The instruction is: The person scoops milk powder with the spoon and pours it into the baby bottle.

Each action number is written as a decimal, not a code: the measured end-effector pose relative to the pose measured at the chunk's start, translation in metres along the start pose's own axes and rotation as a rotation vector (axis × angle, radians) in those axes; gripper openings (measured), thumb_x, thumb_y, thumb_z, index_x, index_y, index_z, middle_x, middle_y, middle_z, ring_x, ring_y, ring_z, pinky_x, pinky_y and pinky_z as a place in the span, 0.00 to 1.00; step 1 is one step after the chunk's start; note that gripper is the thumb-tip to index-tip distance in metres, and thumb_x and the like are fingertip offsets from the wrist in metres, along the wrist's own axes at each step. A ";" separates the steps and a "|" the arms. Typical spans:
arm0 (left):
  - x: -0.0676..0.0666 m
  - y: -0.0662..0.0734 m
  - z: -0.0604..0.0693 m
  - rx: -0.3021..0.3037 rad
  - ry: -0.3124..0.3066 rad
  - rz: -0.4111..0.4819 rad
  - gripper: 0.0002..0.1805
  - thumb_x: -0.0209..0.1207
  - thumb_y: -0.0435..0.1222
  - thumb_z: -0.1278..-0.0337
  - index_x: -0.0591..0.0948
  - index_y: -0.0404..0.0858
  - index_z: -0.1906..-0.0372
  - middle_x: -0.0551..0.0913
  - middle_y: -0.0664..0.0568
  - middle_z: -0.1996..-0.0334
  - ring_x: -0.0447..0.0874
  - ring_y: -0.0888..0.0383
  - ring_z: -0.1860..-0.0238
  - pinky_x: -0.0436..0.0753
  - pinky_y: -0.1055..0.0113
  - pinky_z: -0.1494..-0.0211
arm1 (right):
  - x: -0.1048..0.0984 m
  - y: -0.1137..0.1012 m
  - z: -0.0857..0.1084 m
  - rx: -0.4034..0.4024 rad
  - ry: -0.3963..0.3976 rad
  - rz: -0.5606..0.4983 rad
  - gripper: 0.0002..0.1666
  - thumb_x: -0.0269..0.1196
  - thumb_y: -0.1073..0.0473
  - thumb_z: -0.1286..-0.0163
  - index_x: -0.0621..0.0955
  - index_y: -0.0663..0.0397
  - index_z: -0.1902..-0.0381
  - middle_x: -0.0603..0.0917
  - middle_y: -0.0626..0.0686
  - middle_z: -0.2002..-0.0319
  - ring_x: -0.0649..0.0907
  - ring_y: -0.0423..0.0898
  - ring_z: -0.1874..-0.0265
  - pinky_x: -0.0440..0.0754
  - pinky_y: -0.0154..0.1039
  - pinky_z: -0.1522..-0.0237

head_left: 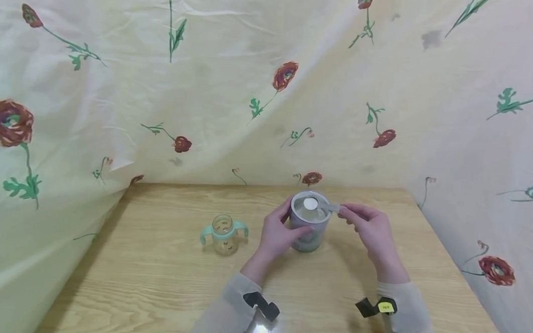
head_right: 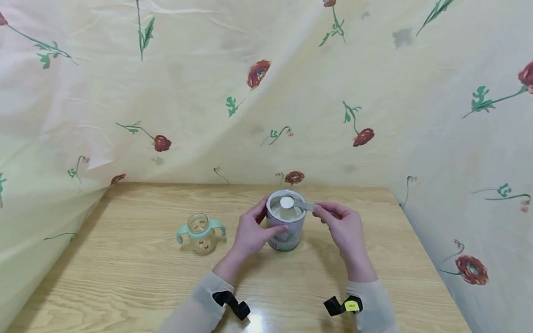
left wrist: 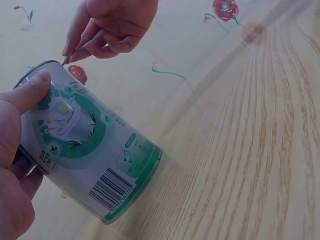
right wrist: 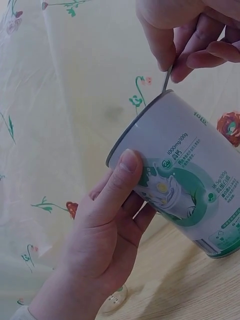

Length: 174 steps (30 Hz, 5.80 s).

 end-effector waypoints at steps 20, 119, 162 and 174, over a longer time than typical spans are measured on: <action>0.001 0.002 -0.001 0.035 -0.011 -0.014 0.51 0.84 0.41 0.53 0.73 0.44 0.21 0.78 0.55 0.27 0.75 0.54 0.26 0.74 0.59 0.24 | 0.000 -0.009 0.007 -0.025 0.033 -0.014 0.29 0.69 0.45 0.22 0.85 0.62 0.36 0.92 0.39 0.58 0.82 0.43 0.56 0.80 0.35 0.54; -0.209 0.008 0.058 -0.025 -0.070 -0.321 0.40 0.77 0.42 0.37 0.75 0.45 0.22 0.71 0.43 0.23 0.68 0.43 0.22 0.68 0.46 0.22 | 0.087 -0.069 0.045 -0.039 -0.099 -0.629 0.13 0.66 0.66 0.22 0.92 0.44 0.63 0.90 0.44 0.67 0.82 0.38 0.66 0.83 0.28 0.60; -0.208 -0.022 0.059 -0.136 -0.098 -0.282 0.40 0.82 0.44 0.48 0.82 0.42 0.29 0.84 0.48 0.34 0.80 0.46 0.31 0.75 0.44 0.26 | 0.201 -0.034 0.035 0.018 -0.217 -0.460 0.13 0.69 0.65 0.26 0.86 0.67 0.48 0.91 0.55 0.55 0.87 0.46 0.54 0.86 0.37 0.48; -0.209 -0.023 0.059 -0.149 -0.106 -0.279 0.39 0.83 0.46 0.50 0.83 0.45 0.31 0.85 0.52 0.35 0.82 0.49 0.32 0.77 0.47 0.26 | 0.201 -0.039 0.037 -0.061 -0.190 -0.362 0.11 0.71 0.63 0.27 0.88 0.63 0.50 0.91 0.53 0.59 0.85 0.53 0.56 0.83 0.36 0.54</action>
Point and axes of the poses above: each hand's wrist, its own z-axis away from the middle knuckle, its own x-axis out of the palm, y = z × x, the point moved 6 cm from there along -z, towards the middle knuckle
